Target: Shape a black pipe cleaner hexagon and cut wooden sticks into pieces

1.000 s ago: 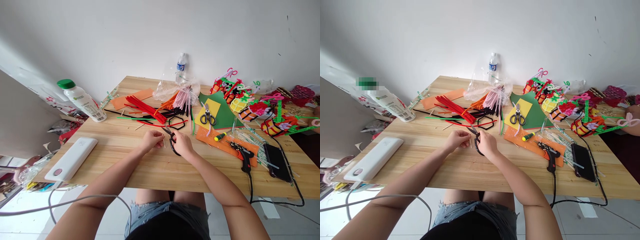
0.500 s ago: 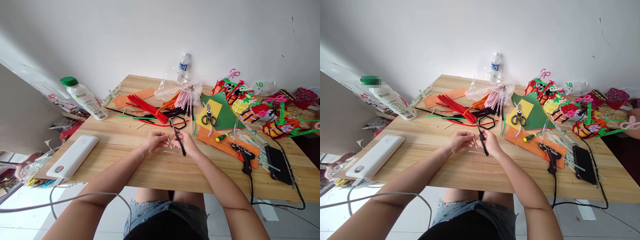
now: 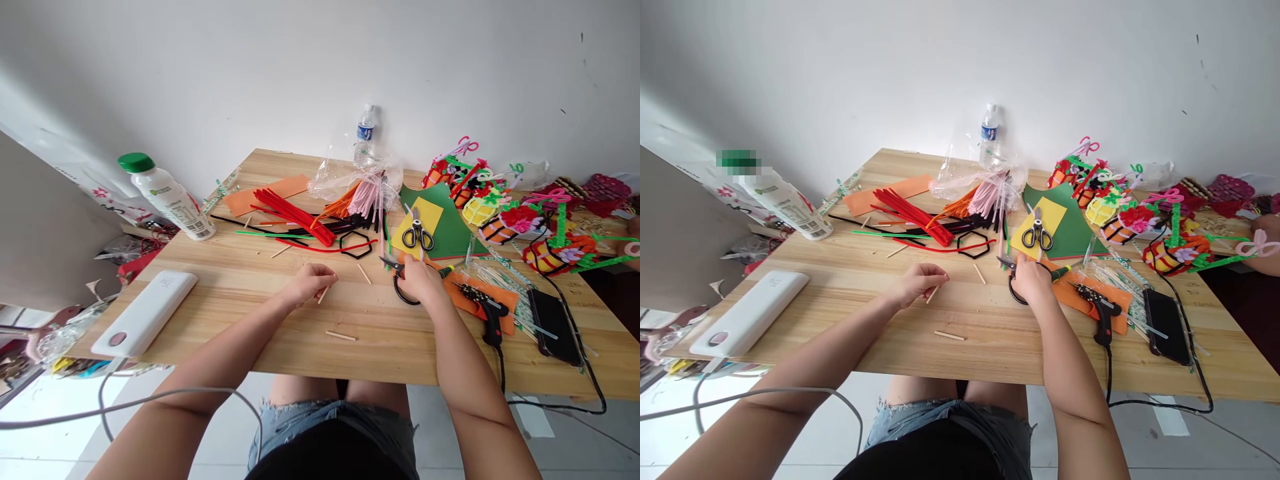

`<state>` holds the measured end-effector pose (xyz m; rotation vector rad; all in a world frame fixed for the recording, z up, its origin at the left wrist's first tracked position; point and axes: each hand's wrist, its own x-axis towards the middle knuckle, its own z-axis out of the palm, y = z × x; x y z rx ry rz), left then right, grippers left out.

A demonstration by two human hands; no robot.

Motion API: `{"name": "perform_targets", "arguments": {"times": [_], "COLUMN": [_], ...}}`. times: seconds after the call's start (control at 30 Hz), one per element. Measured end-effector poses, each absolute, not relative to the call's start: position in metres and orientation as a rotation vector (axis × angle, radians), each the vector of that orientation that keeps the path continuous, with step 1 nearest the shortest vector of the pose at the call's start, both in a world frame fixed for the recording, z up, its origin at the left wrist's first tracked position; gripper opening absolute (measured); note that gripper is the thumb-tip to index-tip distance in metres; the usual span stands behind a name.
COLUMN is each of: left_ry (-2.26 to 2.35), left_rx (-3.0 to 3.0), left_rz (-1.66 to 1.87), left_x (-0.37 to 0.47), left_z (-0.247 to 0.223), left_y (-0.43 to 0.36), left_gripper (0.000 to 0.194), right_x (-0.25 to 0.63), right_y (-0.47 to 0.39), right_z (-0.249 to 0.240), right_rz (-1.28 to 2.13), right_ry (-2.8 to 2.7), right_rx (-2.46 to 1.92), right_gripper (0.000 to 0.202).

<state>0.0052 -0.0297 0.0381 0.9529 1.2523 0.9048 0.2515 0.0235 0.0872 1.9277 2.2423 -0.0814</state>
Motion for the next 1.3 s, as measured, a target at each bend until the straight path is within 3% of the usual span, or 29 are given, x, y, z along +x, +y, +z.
{"name": "perform_targets", "arguments": {"times": [0.23, 0.4, 0.47, 0.57, 0.63, 0.7, 0.8, 0.9, 0.97, 1.3], "left_ry": [1.045, 0.939, 0.923, 0.916, 0.921, 0.927, 0.932, 0.912, 0.894, 0.915], "left_rx": [0.794, 0.836, 0.836, 0.823, 0.811, 0.797, 0.784, 0.789, 0.796, 0.82], "left_rz": [1.134, 1.173, 1.18, 1.19, 1.194, 1.198, 1.215, 1.203, 1.162, 1.118], "left_x": [0.0, 0.003, 0.004, 0.003, 0.003, 0.002, 0.002, 0.005, 0.009, 0.017], "left_z": [0.036, 0.039, 0.038, 0.037, 0.038, 0.039, 0.04, 0.04, 0.04, 0.042], "left_y": [-0.023, -0.027, -0.028, -0.028, -0.028, -0.027, -0.028, -0.03, -0.032, -0.039], "left_gripper": [0.036, 0.043, 0.044, 0.042, 0.04, 0.039, 0.037, 0.038, 0.04, 0.043], "right_x": [0.233, 0.206, 0.195, 0.186, 0.186, 0.19, 0.198, 0.201, 0.198, 0.184], "right_y": [0.0, -0.032, -0.042, -0.051, -0.05, -0.042, -0.023, -0.007, -0.004, -0.013], "right_z": [0.092, 0.087, 0.08, 0.07, 0.067, 0.064, 0.061, 0.059, 0.057, 0.049], "right_rz": [0.079, -0.539, -0.558, -0.524, -0.573, -0.767, -1.43, -2.235, -2.545, -2.76], "right_ry": [2.323, 2.814, 2.778, 2.747, 2.756, 2.756, 2.606, 2.249, 2.06, 1.801], "right_rx": [1.875, 0.992, 0.888, 0.871, 0.865, 0.948, 1.301, 1.505, 1.496, 1.388], "right_gripper": [0.022, 0.023, 0.026, 0.007, 0.011, 0.009, 0.007, 0.023, 0.031, 0.039]}}
